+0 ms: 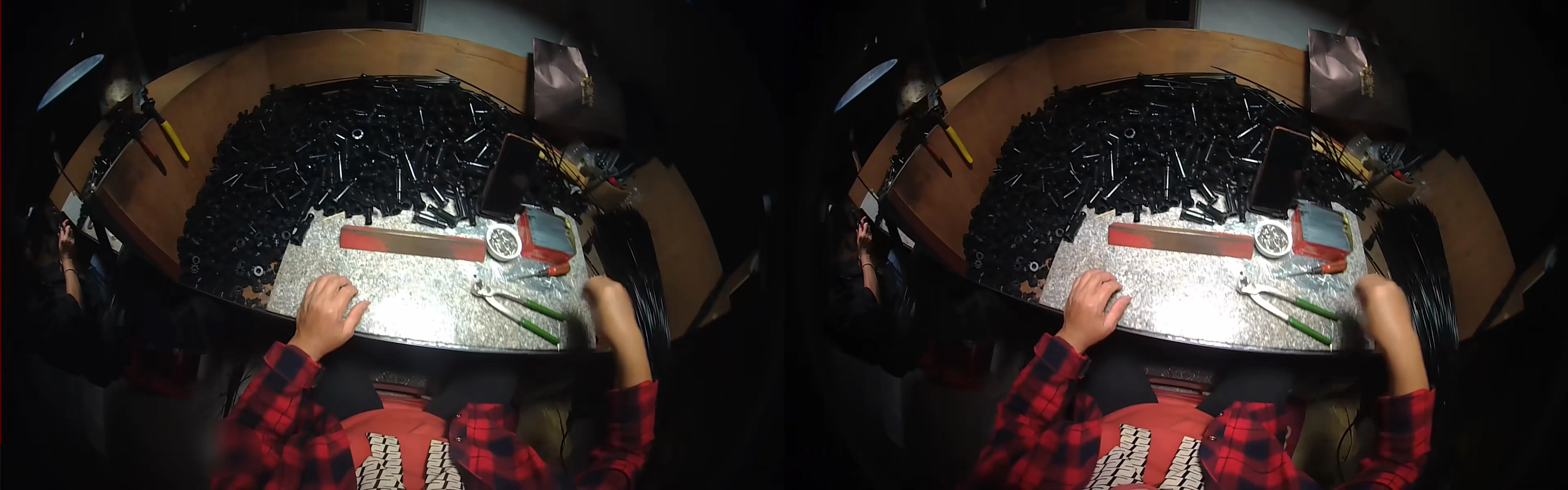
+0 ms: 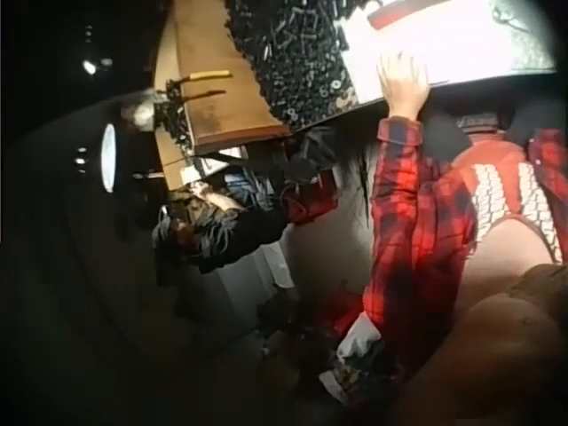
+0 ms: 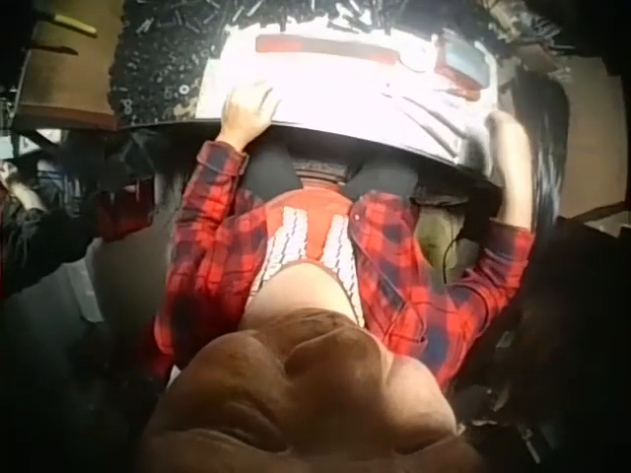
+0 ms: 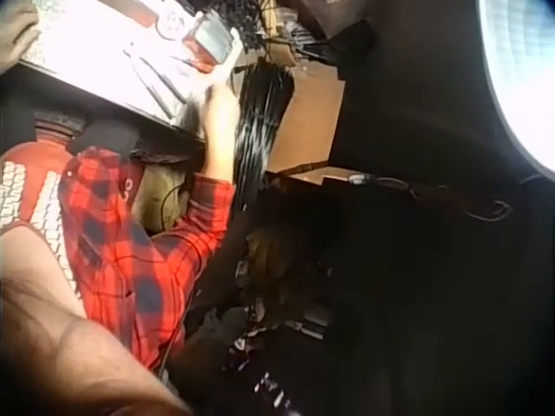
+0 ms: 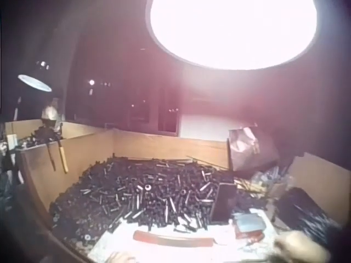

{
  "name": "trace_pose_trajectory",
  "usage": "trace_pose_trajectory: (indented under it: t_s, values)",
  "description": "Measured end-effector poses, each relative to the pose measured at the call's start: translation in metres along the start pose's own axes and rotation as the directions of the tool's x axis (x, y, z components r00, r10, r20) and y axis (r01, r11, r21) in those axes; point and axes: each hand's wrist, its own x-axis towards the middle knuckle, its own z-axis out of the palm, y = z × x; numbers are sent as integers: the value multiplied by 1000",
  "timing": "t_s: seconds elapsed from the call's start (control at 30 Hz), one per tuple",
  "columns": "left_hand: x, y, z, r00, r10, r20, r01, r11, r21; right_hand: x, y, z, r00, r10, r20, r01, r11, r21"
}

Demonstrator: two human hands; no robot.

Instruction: Assembling electrical wire harnesses by measuring, aligning, and crimping wires at a workbench.

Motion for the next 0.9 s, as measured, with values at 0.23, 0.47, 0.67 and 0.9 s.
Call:
trace_pose_trajectory:
  t_s: [0.23,0.47,0.67,0.9]
  values:
    - [-2,0,0,1000,10,-10,-10,1000,8,-54,131,39,871,474,-131,-491,825,-278]
    - [-1,3,0,1000,-2,11,2,1000,3,-82,220,109,856,487,-171,-513,770,-379]
    - [1,5,1,1000,2,5,-2,1000,7,-69,237,122,841,467,-274,-540,700,-466]
    - [2,3,2,1000,5,11,-6,1000,20,-55,235,112,813,552,-184,-542,603,-585]
